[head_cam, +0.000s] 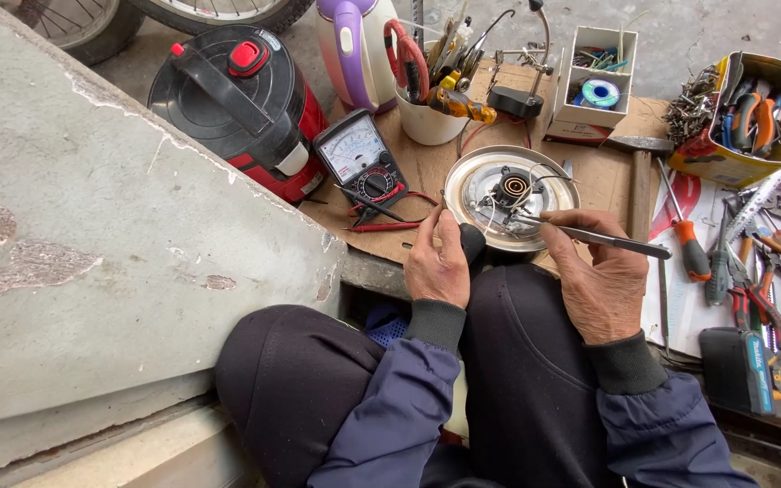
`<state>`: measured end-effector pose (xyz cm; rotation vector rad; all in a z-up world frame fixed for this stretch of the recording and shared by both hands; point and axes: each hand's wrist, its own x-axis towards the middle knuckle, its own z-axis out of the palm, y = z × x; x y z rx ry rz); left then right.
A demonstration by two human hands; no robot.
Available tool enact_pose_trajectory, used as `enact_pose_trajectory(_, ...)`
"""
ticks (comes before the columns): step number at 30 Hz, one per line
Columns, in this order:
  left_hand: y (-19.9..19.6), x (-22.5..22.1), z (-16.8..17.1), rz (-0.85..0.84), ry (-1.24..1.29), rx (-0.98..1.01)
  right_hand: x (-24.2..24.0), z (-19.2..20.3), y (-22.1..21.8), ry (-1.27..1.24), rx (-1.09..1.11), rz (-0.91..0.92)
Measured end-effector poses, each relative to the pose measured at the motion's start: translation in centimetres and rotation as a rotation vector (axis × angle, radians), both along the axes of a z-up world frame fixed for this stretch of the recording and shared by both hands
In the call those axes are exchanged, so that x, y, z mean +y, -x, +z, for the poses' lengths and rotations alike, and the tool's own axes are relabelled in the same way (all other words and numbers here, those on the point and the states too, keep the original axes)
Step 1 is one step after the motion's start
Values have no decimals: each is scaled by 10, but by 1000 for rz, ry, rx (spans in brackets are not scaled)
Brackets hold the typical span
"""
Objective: Testing and diagnosing an electric kettle's heating element and switch using a multimeter and screwdriver.
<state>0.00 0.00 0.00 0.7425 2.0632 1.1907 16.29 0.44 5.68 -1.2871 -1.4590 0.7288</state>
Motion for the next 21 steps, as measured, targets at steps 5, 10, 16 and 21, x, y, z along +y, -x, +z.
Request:
enact_pose_trajectory(5, -1, 2, 3, -11, 23, 6, 0, -10, -9, 42, 15, -26)
enact_pose_trajectory(10, 0, 2, 1, -14, 27, -4, -1, -8, -8, 46, 20, -46)
enact_pose_trajectory(16, 0, 3, -2, -18, 34, 9, 1, -2, -2, 31, -8, -11)
enact_pose_trajectory(21, 0, 3, 0, -35, 38, 7, 0, -12, -7, 58, 37, -35)
